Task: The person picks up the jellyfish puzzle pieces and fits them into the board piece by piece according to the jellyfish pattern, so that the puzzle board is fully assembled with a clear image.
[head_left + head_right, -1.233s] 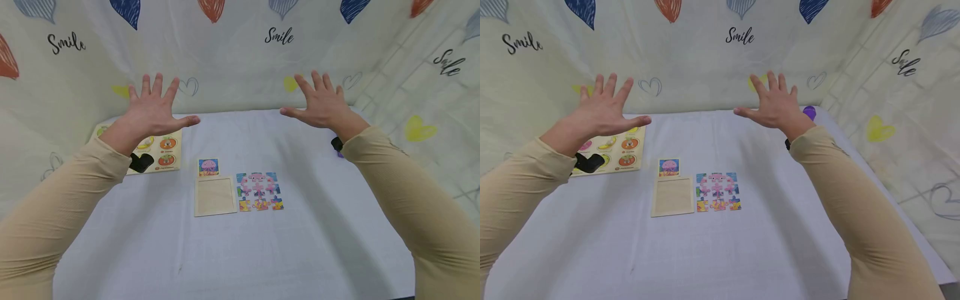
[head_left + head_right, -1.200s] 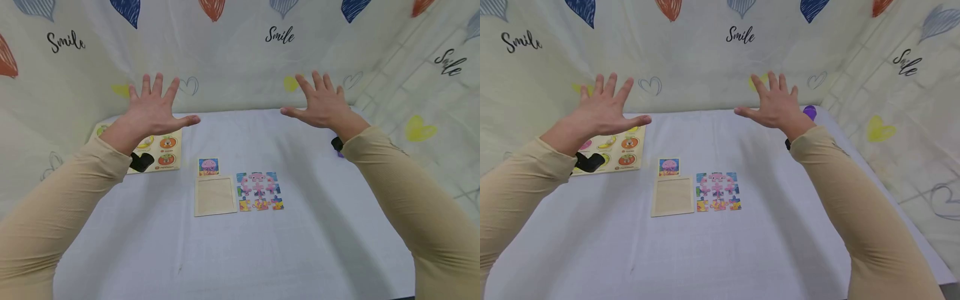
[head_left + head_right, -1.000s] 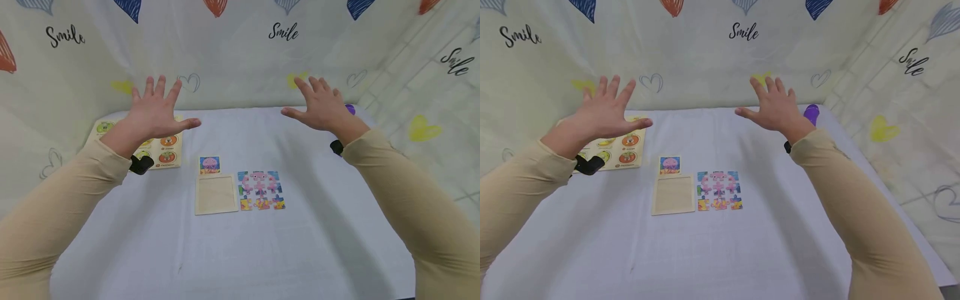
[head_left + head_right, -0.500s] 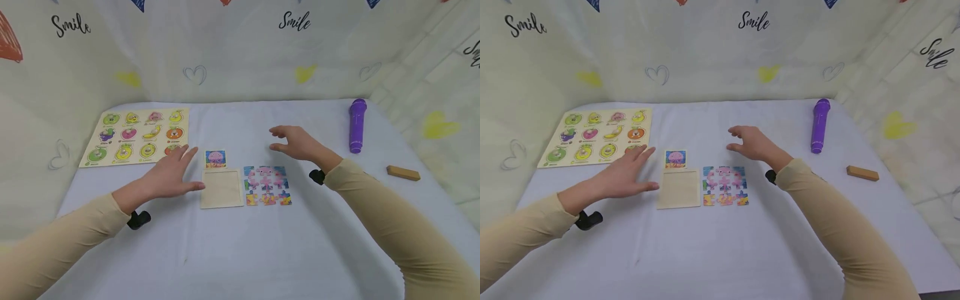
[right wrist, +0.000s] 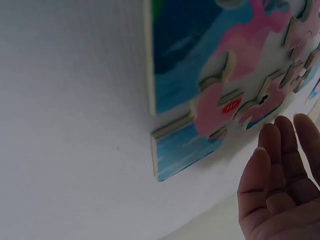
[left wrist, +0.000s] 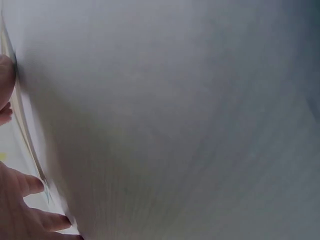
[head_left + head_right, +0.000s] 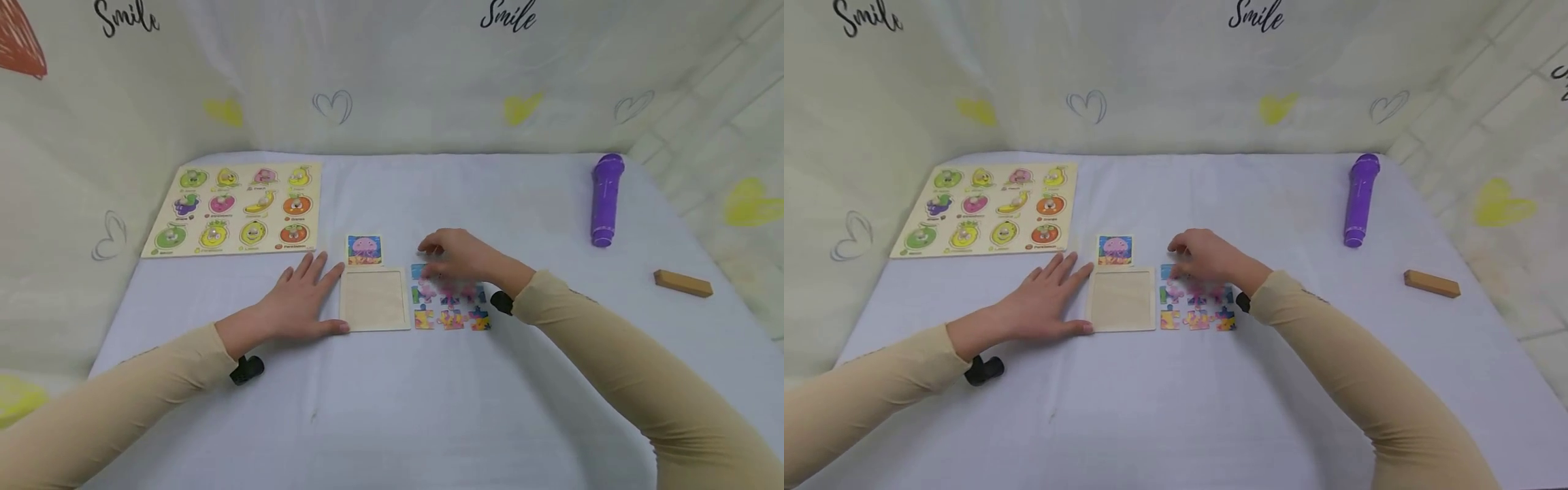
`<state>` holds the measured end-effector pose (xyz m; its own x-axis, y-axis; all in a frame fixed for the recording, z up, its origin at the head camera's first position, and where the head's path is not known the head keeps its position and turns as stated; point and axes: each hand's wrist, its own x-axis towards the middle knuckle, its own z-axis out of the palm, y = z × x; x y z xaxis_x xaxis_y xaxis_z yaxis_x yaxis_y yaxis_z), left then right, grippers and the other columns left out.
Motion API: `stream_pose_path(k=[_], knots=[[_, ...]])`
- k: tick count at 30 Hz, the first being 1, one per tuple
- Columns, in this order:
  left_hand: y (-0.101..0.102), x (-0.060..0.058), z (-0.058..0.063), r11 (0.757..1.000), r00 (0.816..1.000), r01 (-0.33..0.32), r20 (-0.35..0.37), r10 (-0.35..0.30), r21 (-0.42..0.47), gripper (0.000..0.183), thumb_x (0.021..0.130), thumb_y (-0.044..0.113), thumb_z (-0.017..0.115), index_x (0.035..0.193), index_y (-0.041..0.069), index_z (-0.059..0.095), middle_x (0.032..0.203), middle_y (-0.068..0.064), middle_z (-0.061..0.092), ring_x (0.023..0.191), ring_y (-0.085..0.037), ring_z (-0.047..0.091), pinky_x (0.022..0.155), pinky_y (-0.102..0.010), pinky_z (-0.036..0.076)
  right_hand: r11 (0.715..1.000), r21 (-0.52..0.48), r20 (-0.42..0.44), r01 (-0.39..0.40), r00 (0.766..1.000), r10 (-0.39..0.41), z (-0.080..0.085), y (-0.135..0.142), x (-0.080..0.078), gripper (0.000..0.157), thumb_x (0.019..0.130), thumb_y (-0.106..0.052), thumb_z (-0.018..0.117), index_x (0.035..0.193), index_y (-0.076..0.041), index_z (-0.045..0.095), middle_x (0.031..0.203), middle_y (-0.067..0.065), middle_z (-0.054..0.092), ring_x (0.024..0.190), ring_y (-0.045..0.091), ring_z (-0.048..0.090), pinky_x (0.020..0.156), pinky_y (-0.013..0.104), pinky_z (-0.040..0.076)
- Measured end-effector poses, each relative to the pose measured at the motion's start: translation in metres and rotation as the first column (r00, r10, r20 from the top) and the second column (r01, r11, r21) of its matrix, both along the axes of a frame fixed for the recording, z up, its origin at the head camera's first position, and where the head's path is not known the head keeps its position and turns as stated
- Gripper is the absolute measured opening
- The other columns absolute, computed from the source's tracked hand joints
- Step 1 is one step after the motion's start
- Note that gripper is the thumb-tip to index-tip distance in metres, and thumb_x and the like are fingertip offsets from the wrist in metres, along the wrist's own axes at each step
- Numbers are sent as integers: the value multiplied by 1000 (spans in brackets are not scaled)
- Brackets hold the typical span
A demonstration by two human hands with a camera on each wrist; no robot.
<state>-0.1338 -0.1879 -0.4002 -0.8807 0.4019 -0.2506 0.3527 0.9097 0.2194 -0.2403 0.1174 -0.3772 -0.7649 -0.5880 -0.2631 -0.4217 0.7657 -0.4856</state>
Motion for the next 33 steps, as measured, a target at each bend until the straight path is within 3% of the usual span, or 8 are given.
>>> stream_pose_path(k=[5,12,19,25,33], knots=[[0,2,3,1000,1000,-1,-9,1,-1,106,86,68,67,164,11,22,169,-26,13,157,-49,9,117,-72,23,998,49,-33,-37,999,39,-1,-8,3,35,88,-25,83,116,-7,73,116,8,67,104,24,59,96,40,53],[0,3,4,1000,1000,-1,-18,1,-11,105,87,68,67,164,11,23,169,-27,14,156,-50,10,117,-72,23,997,76,-58,-32,998,37,-2,-16,8,32,89,-21,82,115,-5,71,115,9,66,106,25,59,99,40,53],[1,2,1,1000,1000,0,0,0,-26,106,87,69,65,164,12,21,170,-26,11,157,-50,8,118,-72,22,1000,-23,37,19,999,-18,-4,-17,11,26,91,-13,79,108,-9,61,103,6,67,94,23,57,88,37,51],[1,2,2,1000,1000,-1,5,1,-30,106,87,70,65,164,12,21,170,-26,11,157,-50,8,117,-72,22,995,-97,13,5,1000,-4,1,-29,13,11,96,-7,70,105,-9,63,99,7,72,91,22,62,87,37,52],[2,1,1,999,999,-6,31,7,-46,108,87,73,62,165,14,18,171,-25,7,157,-50,5,118,-71,21,993,-112,184,47,983,-25,-1,-73,14,11,97,-18,71,104,-9,68,88,5,75,76,15,66,73,26,50]])
